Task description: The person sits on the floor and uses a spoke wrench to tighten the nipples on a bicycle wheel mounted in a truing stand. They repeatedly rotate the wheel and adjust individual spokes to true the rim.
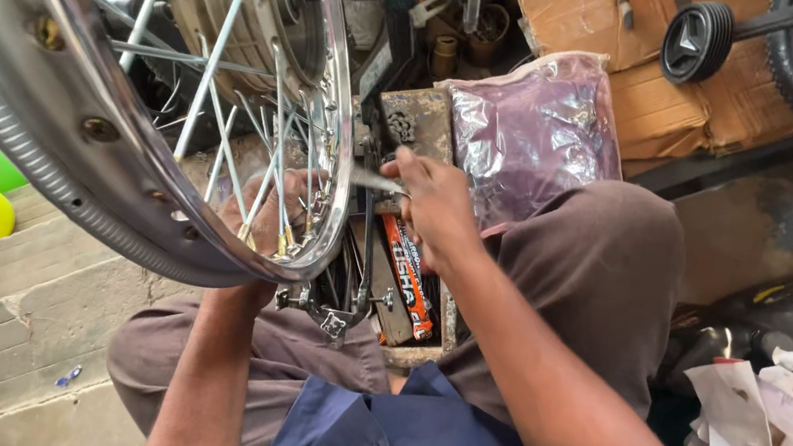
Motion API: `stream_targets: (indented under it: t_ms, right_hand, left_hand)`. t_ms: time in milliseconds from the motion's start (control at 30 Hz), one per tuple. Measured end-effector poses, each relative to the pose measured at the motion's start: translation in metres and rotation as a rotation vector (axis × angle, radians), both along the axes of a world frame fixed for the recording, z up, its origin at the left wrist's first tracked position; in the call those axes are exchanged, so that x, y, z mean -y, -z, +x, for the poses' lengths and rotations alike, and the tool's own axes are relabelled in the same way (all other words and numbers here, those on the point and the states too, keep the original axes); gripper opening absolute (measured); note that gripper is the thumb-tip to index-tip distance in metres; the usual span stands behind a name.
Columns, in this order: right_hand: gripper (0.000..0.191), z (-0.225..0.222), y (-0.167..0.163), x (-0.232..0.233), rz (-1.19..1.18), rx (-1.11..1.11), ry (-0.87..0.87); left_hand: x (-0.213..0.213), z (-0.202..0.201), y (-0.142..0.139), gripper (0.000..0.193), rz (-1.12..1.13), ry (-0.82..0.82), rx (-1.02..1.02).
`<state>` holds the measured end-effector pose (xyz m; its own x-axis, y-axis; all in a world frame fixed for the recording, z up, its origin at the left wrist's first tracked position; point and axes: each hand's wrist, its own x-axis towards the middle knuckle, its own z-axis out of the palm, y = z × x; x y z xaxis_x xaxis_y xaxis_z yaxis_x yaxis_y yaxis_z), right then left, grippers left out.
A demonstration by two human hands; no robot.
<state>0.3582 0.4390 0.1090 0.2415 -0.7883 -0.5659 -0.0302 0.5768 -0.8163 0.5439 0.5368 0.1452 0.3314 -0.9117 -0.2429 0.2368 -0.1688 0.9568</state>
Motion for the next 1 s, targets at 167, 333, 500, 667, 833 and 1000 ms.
stream_targets:
  t_ms: [167,333,500,667,833,1000]
  right_hand:
    - [0.029,-0.012,-0.016,-0.029,0.020,0.171,-0.205]
    - [0.029,-0.006,-0.008,-0.038,-0.036,0.224,-0.261]
    - [0.026,0.022,-0.010,-0.042,-0.257,0.068,-0.254]
    - [0.026,0.038,-0.026,-0.046,-0.838,-0.538,-0.214]
    - [0.029,0.045,-0.026,-0.021,-0.811,-0.040,0.013]
    - [0.030,0.077,0.003,-0.002,-0.615,0.377,0.183]
  left_hand:
    - [0.004,0.001,-0.008,0.041,0.078,-0.004,0.013]
    - [0.003,0.003,-0.004,0.041,0.056,0.040,0.144]
    - [-0.001,0.007,0.011,0.037,0.016,0.025,0.195]
    - [-0.003,0.004,-0.003,0.032,-0.060,-0.019,0.152]
    - [0.003,0.010,-0.071,0.025,0.055,0.014,0.042]
    - [0.010,0.004,-0.099,0.037,0.213,0.063,0.299]
